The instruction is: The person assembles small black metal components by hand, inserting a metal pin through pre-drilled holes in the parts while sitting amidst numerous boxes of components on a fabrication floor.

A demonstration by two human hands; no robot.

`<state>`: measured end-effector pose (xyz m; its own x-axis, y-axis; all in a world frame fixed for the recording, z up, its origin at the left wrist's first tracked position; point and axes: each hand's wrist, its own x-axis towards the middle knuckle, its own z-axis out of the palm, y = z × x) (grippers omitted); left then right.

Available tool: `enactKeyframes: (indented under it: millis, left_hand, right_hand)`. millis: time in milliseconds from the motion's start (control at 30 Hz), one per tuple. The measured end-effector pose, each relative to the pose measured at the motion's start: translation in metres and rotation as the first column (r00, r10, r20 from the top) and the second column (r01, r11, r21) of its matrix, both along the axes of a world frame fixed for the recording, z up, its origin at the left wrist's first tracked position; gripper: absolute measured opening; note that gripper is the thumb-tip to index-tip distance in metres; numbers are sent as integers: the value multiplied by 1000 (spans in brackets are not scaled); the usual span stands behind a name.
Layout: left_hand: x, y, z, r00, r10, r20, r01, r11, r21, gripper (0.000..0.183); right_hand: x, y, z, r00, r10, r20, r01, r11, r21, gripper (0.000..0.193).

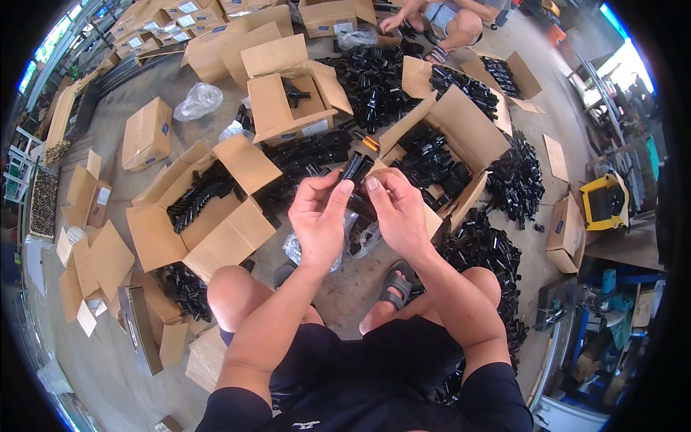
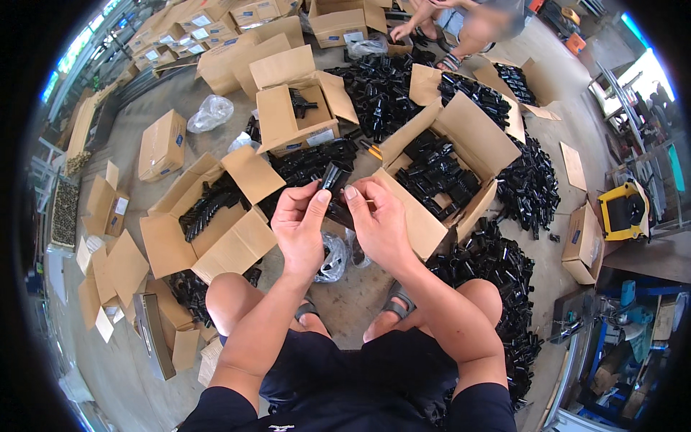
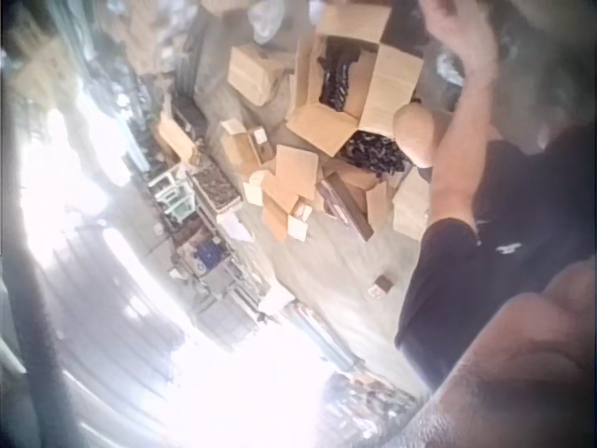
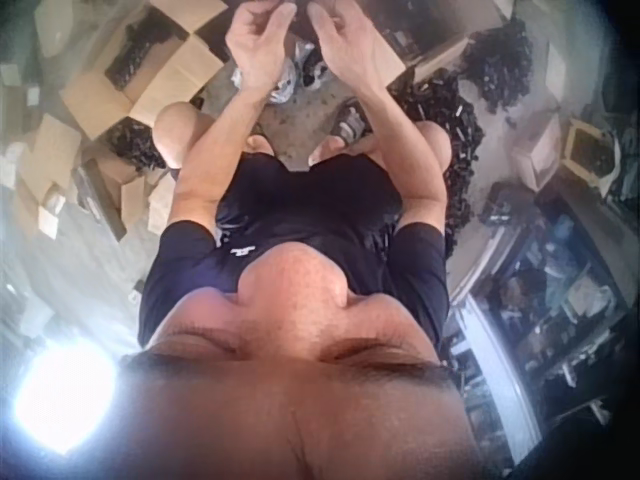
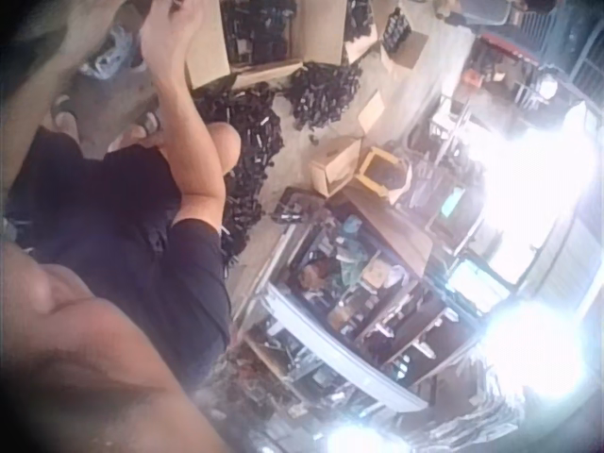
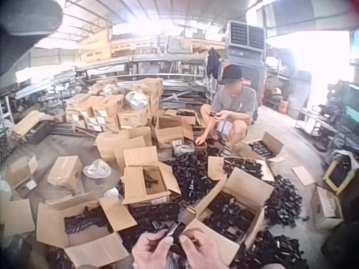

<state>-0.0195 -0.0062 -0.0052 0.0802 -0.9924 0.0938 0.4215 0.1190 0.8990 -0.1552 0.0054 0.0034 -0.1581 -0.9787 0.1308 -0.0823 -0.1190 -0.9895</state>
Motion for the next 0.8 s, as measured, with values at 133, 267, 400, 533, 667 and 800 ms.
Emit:
enactKeyframes:
  millis: [133,267,400,533,667,800]
  left_hand:
    - [-2,1,2,1000,8,1,-8,1000,-28,14]
    - [2,-2,-2,999,-5,-31,5,1000,-6,13]
    - [1,-2,-5,999,-5,-36,4,1000,-21,13]
    - [2,-1,-1,1000,-6,-1,6,1000,-17,14]
    - [1,-3,-1,999,-5,-42,4,1000,-26,14]
    - [2,-1,-1,999,-15,-43,14,999,-29,14]
  right_hand:
    - [0,1,4,999,20,51,-19,1000,-18,11]
    - [0,-2,9,999,41,2,-41,999,19,10]
    - [1,-2,4,998,50,29,-50,999,-22,9]
    - [1,-2,6,997,36,-66,-36,999,3,9]
    - [2,-1,12,999,34,-33,-35,998,-45,9]
    - [2,-2,7,998,45,-40,-47,998,-50,7]
